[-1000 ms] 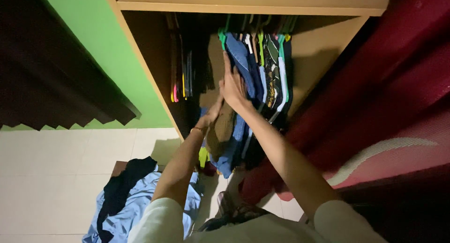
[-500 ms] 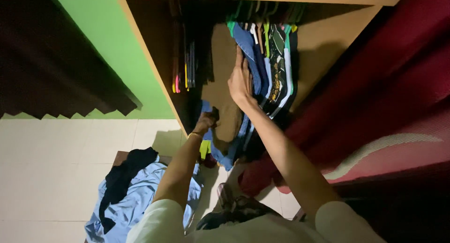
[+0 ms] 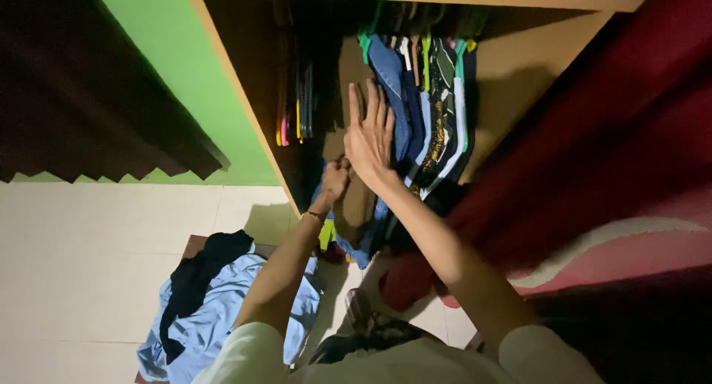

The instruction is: Hanging folded clothes back into a wardrobe onto hangers.

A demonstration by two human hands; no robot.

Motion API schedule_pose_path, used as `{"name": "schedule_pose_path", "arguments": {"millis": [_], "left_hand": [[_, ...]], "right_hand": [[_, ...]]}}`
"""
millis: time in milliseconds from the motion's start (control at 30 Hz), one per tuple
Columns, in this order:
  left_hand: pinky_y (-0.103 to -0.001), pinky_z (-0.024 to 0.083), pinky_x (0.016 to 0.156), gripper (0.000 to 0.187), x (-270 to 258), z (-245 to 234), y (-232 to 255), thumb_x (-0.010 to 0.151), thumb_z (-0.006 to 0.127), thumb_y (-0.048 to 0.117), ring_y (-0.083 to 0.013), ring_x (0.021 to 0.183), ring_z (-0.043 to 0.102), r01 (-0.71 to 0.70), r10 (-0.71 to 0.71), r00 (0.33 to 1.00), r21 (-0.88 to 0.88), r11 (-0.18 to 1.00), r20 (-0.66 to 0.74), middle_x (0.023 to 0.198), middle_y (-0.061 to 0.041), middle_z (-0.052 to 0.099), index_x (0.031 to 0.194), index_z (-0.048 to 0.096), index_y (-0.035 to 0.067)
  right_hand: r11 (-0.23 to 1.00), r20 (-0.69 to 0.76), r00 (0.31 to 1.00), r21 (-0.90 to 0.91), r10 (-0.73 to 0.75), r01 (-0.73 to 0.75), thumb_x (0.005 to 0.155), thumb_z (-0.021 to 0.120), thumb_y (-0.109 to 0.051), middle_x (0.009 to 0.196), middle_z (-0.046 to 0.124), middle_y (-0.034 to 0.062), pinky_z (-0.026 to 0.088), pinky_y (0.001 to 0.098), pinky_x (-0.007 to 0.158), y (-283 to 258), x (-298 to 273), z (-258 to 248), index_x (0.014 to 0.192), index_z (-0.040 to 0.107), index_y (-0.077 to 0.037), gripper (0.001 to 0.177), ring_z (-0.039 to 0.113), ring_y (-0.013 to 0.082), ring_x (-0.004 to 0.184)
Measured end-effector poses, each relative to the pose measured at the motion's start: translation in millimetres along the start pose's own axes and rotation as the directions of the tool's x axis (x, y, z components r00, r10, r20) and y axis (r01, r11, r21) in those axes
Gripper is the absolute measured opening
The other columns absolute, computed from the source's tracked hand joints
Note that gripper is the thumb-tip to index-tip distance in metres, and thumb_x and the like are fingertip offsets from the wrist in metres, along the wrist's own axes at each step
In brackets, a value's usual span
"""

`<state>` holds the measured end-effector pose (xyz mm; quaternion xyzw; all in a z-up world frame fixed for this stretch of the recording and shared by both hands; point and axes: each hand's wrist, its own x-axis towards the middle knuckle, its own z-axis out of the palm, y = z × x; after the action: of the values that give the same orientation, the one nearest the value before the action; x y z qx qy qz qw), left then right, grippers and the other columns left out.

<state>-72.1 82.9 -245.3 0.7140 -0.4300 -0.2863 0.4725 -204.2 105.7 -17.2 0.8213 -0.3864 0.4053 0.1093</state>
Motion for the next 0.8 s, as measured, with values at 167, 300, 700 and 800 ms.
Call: {"name": "schedule_pose_path", "arguments": {"millis": [167, 300, 700, 800], "left_hand": [[-0.04, 0.052, 0.099, 0.051, -8, -13, 2, 0.094, 0.063, 0.031, -0.0271, 0.116, 0.069, -0.139, 0.147, 0.987, -0.125, 0.982, 0.058, 0.123, -0.021, 0.073, 0.133, 0.063, -0.001], [-0.039, 0.049, 0.103, 0.049, -38, -45, -5, 0.096, 0.062, 0.021, -0.0269, 0.122, 0.063, -0.329, 0.329, 0.943, -0.217, 0.919, -0.039, 0.134, -0.02, 0.067, 0.14, 0.055, 0.0], [-0.04, 0.056, 0.091, 0.029, -186, -210, -78, 0.097, 0.064, 0.014, -0.0322, 0.105, 0.07, -0.067, 0.1, 0.821, 0.078, 0.995, -0.562, 0.115, -0.022, 0.07, 0.124, 0.064, 0.002], [-0.038, 0.057, 0.088, 0.029, -242, -245, -79, 0.098, 0.062, 0.006, -0.0303, 0.101, 0.069, -0.063, 0.107, 0.714, 0.089, 0.994, -0.691, 0.114, -0.02, 0.068, 0.126, 0.065, 0.005]], "right_hand": [[0.988, -0.08, 0.991, 0.099, -0.11, 0.117, 0.085, 0.068, -0.01, 0.144, 0.044, 0.02, 0.03, 0.0575, 0.116, -26, -5, -8, 0.144, 0.048, -0.009, 0.062, 0.045, 0.0402, 0.134], [0.925, -0.121, 0.977, 0.319, -0.175, 0.205, 0.089, 0.07, -0.009, 0.119, 0.057, 0.0081, 0.039, 0.0474, 0.101, -53, -19, -3, 0.115, 0.064, -0.011, 0.026, 0.054, 0.0283, 0.11], [0.576, -0.128, 0.846, 0.679, -0.518, 0.455, 0.089, 0.071, -0.007, 0.108, 0.06, 0.004, 0.04, 0.0436, 0.093, -192, -84, 24, 0.109, 0.066, -0.013, 0.021, 0.058, 0.0232, 0.097], [0.497, -0.066, 0.809, 0.759, -0.584, 0.42, 0.088, 0.069, -0.008, 0.117, 0.057, 0.0093, 0.04, 0.046, 0.097, -229, -103, 29, 0.117, 0.064, -0.011, 0.029, 0.059, 0.0263, 0.106]]}}
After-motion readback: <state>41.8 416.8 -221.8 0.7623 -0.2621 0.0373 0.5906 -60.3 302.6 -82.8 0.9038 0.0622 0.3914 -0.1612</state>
